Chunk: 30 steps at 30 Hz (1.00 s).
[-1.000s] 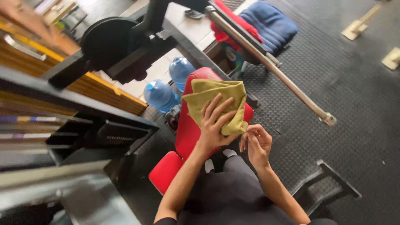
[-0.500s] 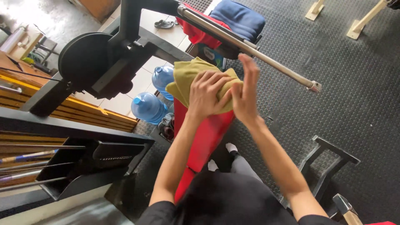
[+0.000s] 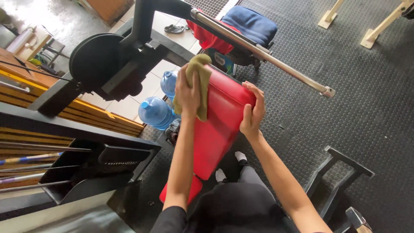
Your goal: Wiping down various pieces of gym equipment with a cloth.
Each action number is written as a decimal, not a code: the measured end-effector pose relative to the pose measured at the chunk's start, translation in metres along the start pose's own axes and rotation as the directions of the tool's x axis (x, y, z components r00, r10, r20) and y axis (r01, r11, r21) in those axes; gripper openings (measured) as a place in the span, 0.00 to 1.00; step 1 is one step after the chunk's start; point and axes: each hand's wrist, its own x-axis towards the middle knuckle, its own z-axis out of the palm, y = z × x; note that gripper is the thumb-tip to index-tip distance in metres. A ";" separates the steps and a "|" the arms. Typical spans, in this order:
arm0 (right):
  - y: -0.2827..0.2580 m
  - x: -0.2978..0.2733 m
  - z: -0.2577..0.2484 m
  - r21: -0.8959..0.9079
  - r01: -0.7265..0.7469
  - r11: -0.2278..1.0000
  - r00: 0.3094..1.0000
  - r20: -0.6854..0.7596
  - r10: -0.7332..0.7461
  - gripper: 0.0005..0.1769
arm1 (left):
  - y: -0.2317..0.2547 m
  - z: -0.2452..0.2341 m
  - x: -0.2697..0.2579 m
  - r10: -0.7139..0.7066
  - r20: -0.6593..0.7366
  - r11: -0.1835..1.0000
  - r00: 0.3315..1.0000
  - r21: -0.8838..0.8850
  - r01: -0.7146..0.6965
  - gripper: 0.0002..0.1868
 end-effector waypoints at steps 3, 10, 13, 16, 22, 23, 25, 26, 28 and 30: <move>0.006 -0.005 0.003 0.050 0.031 0.998 0.997 -0.071 -0.027 0.30 | -0.019 0.012 0.025 -0.263 0.072 0.963 0.962 0.079 0.257 0.29; 0.006 -0.006 0.005 0.156 0.016 0.988 0.994 -0.113 0.002 0.22 | 0.004 0.007 -0.004 -0.275 -0.100 0.961 0.956 -0.065 0.270 0.24; 0.005 -0.005 0.006 0.179 0.015 0.984 0.994 -0.111 0.005 0.21 | 0.004 0.001 -0.024 -0.246 -0.124 0.968 0.961 -0.072 0.239 0.21; 0.004 -0.005 0.005 0.155 0.034 0.987 0.994 -0.105 -0.018 0.19 | -0.019 0.010 -0.050 -0.070 -0.191 0.998 0.979 -0.010 0.070 0.22; 0.000 -0.005 0.007 0.190 0.024 0.981 0.991 -0.134 0.002 0.21 | -0.026 0.023 -0.093 0.279 -0.149 0.945 0.949 0.218 -0.244 0.35; -0.004 -0.005 0.010 0.209 0.014 0.978 0.987 -0.160 0.020 0.24 | -0.012 0.022 -0.099 0.238 -0.052 0.969 0.970 0.076 -0.234 0.36; -0.002 -0.004 0.015 0.219 0.014 0.976 0.981 -0.194 0.029 0.27 | 0.019 0.029 -0.099 0.216 0.053 0.974 0.975 -0.076 -0.212 0.38; 0.002 -0.008 0.017 0.327 -0.011 0.945 0.964 -0.248 0.096 0.34 | 0.035 0.034 -0.098 0.371 -0.001 0.929 0.929 0.002 -0.371 0.30; 0.015 -0.017 0.015 0.426 -0.026 0.904 0.941 -0.295 0.166 0.42 | 0.064 0.041 -0.092 0.518 -0.043 0.854 0.854 0.080 -0.514 0.23; 0.032 -0.026 0.005 0.608 -0.150 0.779 0.841 -0.336 0.424 0.37 | 0.090 0.046 -0.078 0.509 0.036 0.847 0.860 0.155 -0.508 0.24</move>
